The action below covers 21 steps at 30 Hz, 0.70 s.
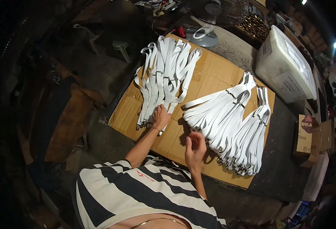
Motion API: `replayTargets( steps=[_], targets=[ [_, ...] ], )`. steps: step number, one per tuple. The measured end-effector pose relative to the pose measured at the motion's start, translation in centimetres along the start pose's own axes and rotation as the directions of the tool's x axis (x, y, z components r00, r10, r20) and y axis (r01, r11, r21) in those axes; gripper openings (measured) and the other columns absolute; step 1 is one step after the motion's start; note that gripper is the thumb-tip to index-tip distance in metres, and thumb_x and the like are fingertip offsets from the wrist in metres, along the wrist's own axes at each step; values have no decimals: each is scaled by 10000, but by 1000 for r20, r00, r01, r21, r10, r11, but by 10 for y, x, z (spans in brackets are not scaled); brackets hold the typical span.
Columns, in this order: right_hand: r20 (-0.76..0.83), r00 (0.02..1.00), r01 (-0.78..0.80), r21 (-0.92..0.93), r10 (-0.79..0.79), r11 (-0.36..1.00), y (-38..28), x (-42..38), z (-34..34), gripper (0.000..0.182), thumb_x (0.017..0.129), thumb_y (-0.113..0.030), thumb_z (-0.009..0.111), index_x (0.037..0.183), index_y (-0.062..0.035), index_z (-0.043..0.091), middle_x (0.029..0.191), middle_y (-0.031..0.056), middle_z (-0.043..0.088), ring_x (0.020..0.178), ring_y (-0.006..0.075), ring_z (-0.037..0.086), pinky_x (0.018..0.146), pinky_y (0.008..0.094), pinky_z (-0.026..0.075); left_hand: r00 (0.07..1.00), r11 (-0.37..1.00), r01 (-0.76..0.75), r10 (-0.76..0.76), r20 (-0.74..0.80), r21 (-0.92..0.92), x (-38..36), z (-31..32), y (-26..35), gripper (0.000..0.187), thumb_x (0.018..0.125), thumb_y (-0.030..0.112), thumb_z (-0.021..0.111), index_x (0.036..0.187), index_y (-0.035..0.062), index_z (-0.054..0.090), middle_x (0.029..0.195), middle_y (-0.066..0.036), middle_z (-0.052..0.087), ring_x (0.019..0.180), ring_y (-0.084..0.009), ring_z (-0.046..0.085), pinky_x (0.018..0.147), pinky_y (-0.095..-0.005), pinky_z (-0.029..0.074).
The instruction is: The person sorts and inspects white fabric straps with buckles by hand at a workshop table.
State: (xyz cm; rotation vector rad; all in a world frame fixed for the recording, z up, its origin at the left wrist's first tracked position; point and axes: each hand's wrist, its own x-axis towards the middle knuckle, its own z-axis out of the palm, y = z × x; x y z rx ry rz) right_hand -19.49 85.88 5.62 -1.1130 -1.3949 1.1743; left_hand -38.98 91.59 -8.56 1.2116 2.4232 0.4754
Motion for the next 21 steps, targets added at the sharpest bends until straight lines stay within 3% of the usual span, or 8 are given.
replayTargets(
  steps=[4,6,10,16,18,19,20,21],
  targets=[
    [55,995,-71,-109,78,991,55,24,45,138,871,-44,587,990,16,553,821,22,563,754,87,533,677,221,448,998,999,-12,14,66,-39,17,-1,-15,395,802,194,603,1098,-51,511,1098,-207,560,1017,-402,560,866,-489,441],
    [106,978,-180,-29,182,983,97,33,66,169,868,-72,594,1005,17,552,829,43,585,749,107,554,670,238,461,971,998,-65,64,230,-3,28,0,-22,404,785,197,612,1091,-50,521,1035,-201,600,998,-406,572,841,-484,460],
    [138,969,-150,-330,205,932,162,54,102,253,841,-135,609,1029,20,540,858,84,610,749,151,593,658,286,492,976,982,-186,188,106,-28,15,-15,-23,410,750,155,648,1060,-81,523,1004,-220,620,930,-394,607,792,-471,488],
    [55,960,-258,-209,275,943,199,68,117,238,846,-147,610,1024,-4,543,836,49,590,652,103,538,564,228,456,988,988,-115,124,90,-103,31,-15,-29,340,709,133,678,964,-71,582,922,-232,642,891,-388,626,763,-459,502],
    [89,923,-370,-61,374,927,187,68,115,229,864,-160,611,1026,-10,546,839,52,582,663,93,535,558,226,457,956,958,-167,215,200,-233,51,-8,-36,234,703,112,649,839,-73,605,813,-244,643,813,-346,650,683,-478,503],
    [122,911,-390,-54,394,919,188,73,113,256,888,-214,603,1035,-12,548,847,45,577,674,92,540,557,217,452,903,942,-98,220,370,-321,69,3,-46,103,718,87,639,732,-7,600,575,-109,582,551,-207,609,476,-371,462],
    [119,912,-389,-51,392,920,182,77,116,256,888,-214,603,1035,-12,548,847,45,577,674,92,540,557,217,452,902,942,-102,223,370,-319,64,-15,-47,103,718,87,639,732,-7,600,575,-109,582,551,-207,609,476,-371,462],
    [155,871,-481,78,466,873,176,82,117,284,894,-251,597,1036,-10,549,850,41,577,678,101,546,560,215,449,796,822,103,270,542,-561,56,-32,-48,105,746,95,639,704,23,575,515,-50,507,479,-150,537,423,-312,397]
  ],
)
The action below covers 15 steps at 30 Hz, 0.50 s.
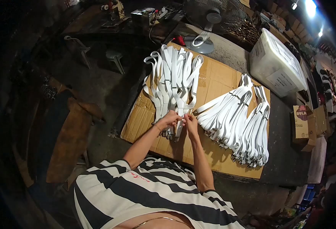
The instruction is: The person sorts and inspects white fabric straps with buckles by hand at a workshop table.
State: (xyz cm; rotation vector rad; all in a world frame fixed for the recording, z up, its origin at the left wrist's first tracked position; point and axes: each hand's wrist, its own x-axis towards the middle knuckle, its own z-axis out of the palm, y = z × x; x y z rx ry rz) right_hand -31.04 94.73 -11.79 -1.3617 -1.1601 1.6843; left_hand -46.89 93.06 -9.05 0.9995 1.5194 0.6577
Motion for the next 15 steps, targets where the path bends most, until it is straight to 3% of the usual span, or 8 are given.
replayTargets(
  steps=[1,3,5,7,9,11,13,15],
  targets=[
    [40,996,-86,143,82,986,-10,0,3,315,901,-289,590,1036,-8,550,853,37,578,683,109,553,563,213,447,978,943,73,-5,208,-324,-15,-7,8,140,773,104,640,677,54,550,456,10,432,407,-93,466,370,-253,331],
    [184,967,-214,216,175,953,-36,-3,13,378,901,-369,575,1038,-17,565,911,62,613,716,133,582,646,268,491,963,933,64,36,267,-355,-37,-6,5,231,810,148,662,653,92,502,486,48,414,402,-39,416,363,-196,261],
    [265,953,-199,186,146,962,-43,-2,27,329,899,-325,590,1001,-13,568,890,80,627,735,142,597,657,295,506,962,899,48,75,261,-436,-66,0,6,220,813,143,658,672,85,499,518,38,443,397,-56,421,367,-200,291],
    [233,960,-205,191,158,960,-58,-17,45,199,894,-180,592,908,18,579,793,68,630,636,140,590,561,285,503,959,907,24,98,266,-421,-74,7,-14,205,817,199,634,672,90,540,525,43,463,402,-50,430,349,-206,308],
    [297,945,-194,160,140,968,-40,-13,46,170,912,-164,556,899,5,572,774,54,621,644,126,587,573,255,509,990,805,121,-58,127,-580,-81,9,-25,245,830,292,604,708,88,543,556,33,483,447,-54,447,384,-220,347],
    [283,938,-257,177,201,950,-26,-14,48,156,916,-154,544,879,-6,576,756,48,613,613,119,570,545,245,491,995,825,101,-93,41,-556,-83,10,-33,313,831,365,581,739,67,558,589,17,502,486,-72,466,414,-239,377],
    [269,925,-324,188,269,927,-14,-16,46,149,919,-144,532,859,-16,579,737,43,606,582,112,554,516,235,473,980,934,-46,-26,-195,-354,-83,20,-38,343,830,389,576,743,57,575,595,13,497,506,-92,485,436,-240,393],
    [224,900,-418,191,375,888,-7,-17,43,165,920,-152,523,831,-27,583,720,37,596,554,103,536,481,228,438,984,921,-28,-43,-172,-389,-84,23,-44,362,838,408,558,776,54,605,647,1,555,558,-102,535,470,-240,426]
  ],
)
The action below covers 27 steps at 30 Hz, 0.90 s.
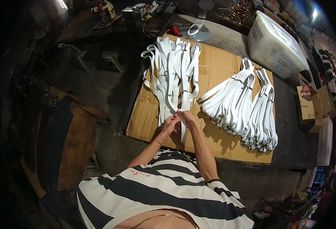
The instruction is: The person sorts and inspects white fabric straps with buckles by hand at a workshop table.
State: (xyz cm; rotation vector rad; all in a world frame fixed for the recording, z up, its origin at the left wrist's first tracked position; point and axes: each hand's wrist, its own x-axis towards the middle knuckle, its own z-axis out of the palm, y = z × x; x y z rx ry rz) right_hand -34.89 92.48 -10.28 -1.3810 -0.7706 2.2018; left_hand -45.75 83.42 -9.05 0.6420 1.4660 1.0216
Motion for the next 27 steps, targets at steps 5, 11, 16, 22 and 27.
replayTargets(
  steps=[5,11,16,22,27],
  targets=[
    [-12,1000,3,-108,-4,994,6,-6,-14,154,914,-140,525,821,-29,579,681,22,576,488,92,483,426,224,383,984,968,88,-48,170,-236,1,-3,0,415,892,457,495,923,55,593,799,-28,653,657,-104,608,573,-273,495],
    [78,996,33,-15,-32,999,-12,-66,16,104,883,-59,524,867,26,581,733,66,611,520,124,521,476,248,441,971,838,122,9,238,-532,8,-9,0,218,927,253,525,846,51,526,642,6,478,546,-142,530,560,-307,512],
    [83,996,21,-11,-20,1000,0,-83,15,70,845,-47,508,830,6,551,680,66,552,506,101,466,460,213,347,953,828,146,29,302,-541,13,-10,-7,299,969,286,399,972,24,543,751,-73,574,552,-209,558,483,-342,502],
    [144,989,41,-126,-23,991,31,-109,19,236,915,-307,553,875,-75,552,618,-14,503,474,63,404,433,218,297,971,578,159,54,233,-800,28,-14,-21,208,950,209,450,987,19,527,816,-98,588,691,-218,587,597,-362,513],
    [188,982,49,-145,-21,988,70,-142,9,288,918,-326,556,875,-42,576,577,-37,471,453,45,407,422,209,291,979,579,21,153,134,-815,36,-40,-5,184,922,195,520,943,14,547,765,-65,561,640,-181,554,658,-352,499]
  ],
)
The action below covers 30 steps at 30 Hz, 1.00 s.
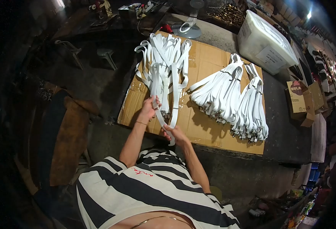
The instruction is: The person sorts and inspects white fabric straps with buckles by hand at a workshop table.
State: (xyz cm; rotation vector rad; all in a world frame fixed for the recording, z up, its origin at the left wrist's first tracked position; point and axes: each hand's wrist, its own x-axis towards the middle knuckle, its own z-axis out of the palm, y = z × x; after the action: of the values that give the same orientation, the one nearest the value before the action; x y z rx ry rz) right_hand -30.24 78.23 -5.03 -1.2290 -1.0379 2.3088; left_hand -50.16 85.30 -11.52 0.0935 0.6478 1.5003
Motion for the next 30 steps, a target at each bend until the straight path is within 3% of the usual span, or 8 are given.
replayTargets(
  steps=[3,8,14,19,21,23,25,30],
  targets=[
    [19,1000,19,-25,-18,999,20,-36,-8,308,917,-330,558,860,-27,580,582,-37,475,451,45,405,418,204,290,999,998,-20,23,44,-57,-4,0,19,191,927,215,511,960,32,554,774,-38,548,679,-155,526,739,-357,459],
    [-71,997,28,56,-24,998,60,-112,-22,282,908,-281,575,836,-9,569,585,-26,472,444,50,362,422,214,269,987,954,63,-17,159,-292,-6,6,62,183,946,204,459,975,47,548,767,-25,538,650,-152,502,713,-328,448],
    [-87,993,93,159,-80,983,110,-188,-22,282,900,-269,587,840,6,578,587,-17,476,453,52,373,420,203,264,972,982,-168,151,178,83,-26,23,97,198,944,225,483,853,50,494,669,-11,430,570,-133,396,588,-283,403],
    [-53,992,125,268,-115,955,131,-216,-4,262,902,-246,593,838,8,577,592,-12,481,457,45,383,403,194,274,957,995,-81,59,285,65,-41,40,98,289,957,336,450,872,62,487,661,-1,413,542,-131,368,516,-278,369],
    [-39,989,149,272,-144,951,134,-225,-4,257,903,-242,592,838,7,577,600,-11,483,465,43,384,404,189,269,975,960,-170,132,177,222,-58,58,95,279,959,320,453,872,58,489,666,-1,417,550,-133,375,523,-273,373],
    [-41,984,177,284,-173,942,139,-228,-3,260,905,-245,589,838,6,578,605,-13,482,469,42,383,409,189,273,965,962,-163,109,240,218,-55,61,104,242,956,280,468,877,52,495,700,-15,456,584,-145,425,546,-288,407],
    [-34,977,214,269,-213,939,133,-228,-3,263,907,-248,587,838,5,579,610,-16,480,473,42,381,414,189,276,978,951,-208,201,52,228,-46,67,113,200,956,246,462,866,78,521,747,-52,524,633,-177,499,585,-349,450],
    [-8,970,239,227,-243,944,119,-230,14,269,905,-250,591,832,9,590,591,-15,480,463,42,373,411,195,269,943,912,-308,331,-41,272,-50,80,144,166,945,191,484,864,57,538,780,-81,565,634,-197,543,549,-344,474]
  ],
)
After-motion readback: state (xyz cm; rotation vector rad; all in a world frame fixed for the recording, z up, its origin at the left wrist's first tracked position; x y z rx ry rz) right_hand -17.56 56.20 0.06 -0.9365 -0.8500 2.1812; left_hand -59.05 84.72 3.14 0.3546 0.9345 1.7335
